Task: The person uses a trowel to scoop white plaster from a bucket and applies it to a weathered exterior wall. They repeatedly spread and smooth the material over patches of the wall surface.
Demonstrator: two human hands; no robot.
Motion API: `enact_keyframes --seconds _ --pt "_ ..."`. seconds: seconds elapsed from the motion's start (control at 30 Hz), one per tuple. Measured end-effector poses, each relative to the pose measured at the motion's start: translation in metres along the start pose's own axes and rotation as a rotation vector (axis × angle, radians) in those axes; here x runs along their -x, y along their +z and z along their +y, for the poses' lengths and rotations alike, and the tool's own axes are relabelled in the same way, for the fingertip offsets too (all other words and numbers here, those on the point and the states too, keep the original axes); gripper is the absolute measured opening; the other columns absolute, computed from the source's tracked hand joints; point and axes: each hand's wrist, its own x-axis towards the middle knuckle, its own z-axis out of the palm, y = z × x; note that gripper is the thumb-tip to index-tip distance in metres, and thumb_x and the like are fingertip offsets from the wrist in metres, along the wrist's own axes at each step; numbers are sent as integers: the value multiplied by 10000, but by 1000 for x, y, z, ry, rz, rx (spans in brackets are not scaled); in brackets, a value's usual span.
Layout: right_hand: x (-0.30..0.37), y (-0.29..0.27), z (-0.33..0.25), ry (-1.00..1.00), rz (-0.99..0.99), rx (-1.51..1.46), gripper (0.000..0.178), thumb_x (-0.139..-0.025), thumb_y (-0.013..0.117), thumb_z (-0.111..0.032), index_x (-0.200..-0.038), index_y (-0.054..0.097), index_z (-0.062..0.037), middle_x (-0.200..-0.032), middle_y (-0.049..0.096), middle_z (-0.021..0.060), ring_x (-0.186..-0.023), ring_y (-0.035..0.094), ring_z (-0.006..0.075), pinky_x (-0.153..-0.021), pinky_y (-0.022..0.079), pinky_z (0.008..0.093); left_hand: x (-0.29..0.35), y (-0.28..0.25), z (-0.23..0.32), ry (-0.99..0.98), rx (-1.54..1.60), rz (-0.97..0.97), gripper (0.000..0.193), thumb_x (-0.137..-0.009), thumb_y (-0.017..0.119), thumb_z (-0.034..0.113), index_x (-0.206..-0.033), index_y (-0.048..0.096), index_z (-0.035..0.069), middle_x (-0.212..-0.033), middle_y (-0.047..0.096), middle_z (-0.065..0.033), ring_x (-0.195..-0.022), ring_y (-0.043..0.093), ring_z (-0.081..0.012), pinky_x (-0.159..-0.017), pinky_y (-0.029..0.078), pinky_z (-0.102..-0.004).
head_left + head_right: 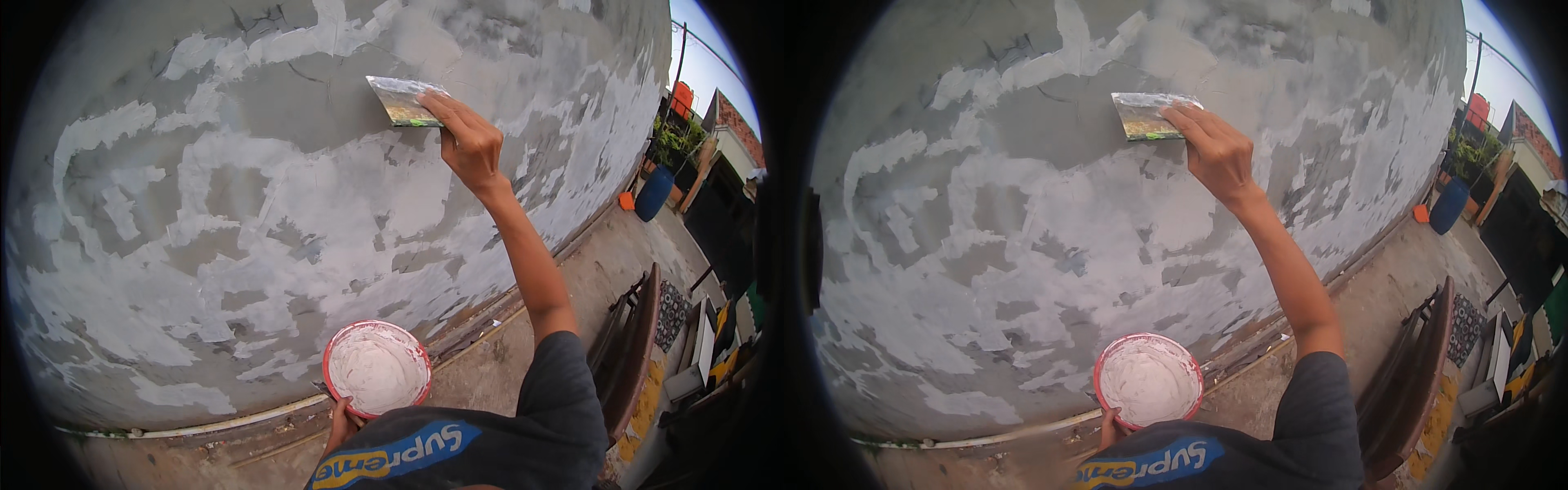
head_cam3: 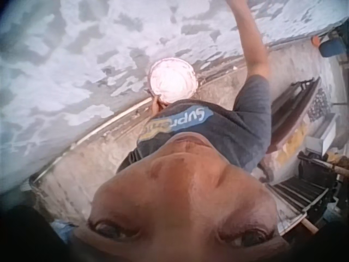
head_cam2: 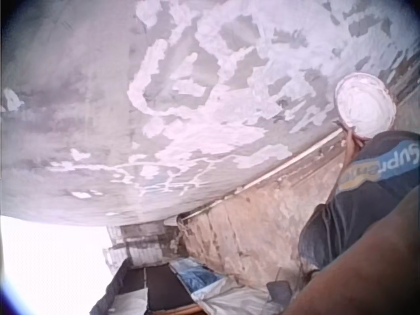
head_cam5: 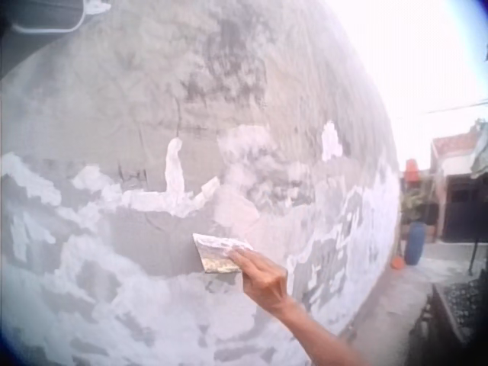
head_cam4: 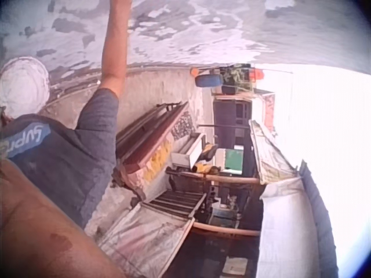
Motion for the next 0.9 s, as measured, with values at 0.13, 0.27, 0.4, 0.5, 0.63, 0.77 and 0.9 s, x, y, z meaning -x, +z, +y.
enact_keyframes --seconds 0.13,0.27,0.4,0.5,0.63,0.77,0.9 --pt "-21 14 -3 190 220 -21 537 -723 609 88 -1202 654 -149 -1153 669 94 -1052 656 260 -810 554 325 -1 1 -2 -2 -15 -63 661 -814 554 234 -1403 275 126 -1312 468 -169 -1164 519 -384 -934 469 -539" --pt "1 62 -34 246 158 110 621 -694 579 112 -1267 616 -125 -1273 606 111 -1139 603 322 -866 543 347 4 0 -5 40 -50 -8 665 -814 550 229 -1407 257 159 -1319 447 -166 -1179 500 -392 -931 471 -543" --pt "33 76 -67 215 129 96 649 -669 579 116 -1273 610 -119 -1281 596 120 -1156 594 290 -844 543 333 -5 -9 -3 19 -63 8 677 -813 550 230 -1415 245 175 -1330 435 -160 -1188 489 -391 -930 472 -544" --pt "49 51 -84 184 15 -18 564 -700 602 99 -1231 627 -91 -1190 644 122 -1082 634 289 -822 547 339 9 -8 4 1 -77 67 671 -814 550 238 -1416 265 152 -1335 448 -157 -1184 498 -386 -935 468 -542" --pt "11 -1 -60 391 145 -105 318 -829 591 24 -1129 651 -64 -957 708 143 -869 695 309 -701 533 326 26 16 22 98 -108 26 660 -820 551 254 -1411 308 88 -1344 474 -159 -1191 506 -380 -951 462 -534" --pt "-23 -7 13 639 275 107 278 -861 575 -76 -1131 605 -16 -790 673 208 -715 655 391 -644 502 410 27 12 26 38 -84 -4 653 -825 548 250 -1406 326 48 -1348 486 -165 -1205 506 -377 -965 459 -524" --pt "-26 6 34 598 300 183 315 -841 570 -89 -1149 601 -29 -762 663 216 -692 651 400 -647 500 431 14 1 21 46 -34 -27 645 -824 545 212 -1408 319 57 -1339 486 -170 -1191 515 -377 -963 464 -522"
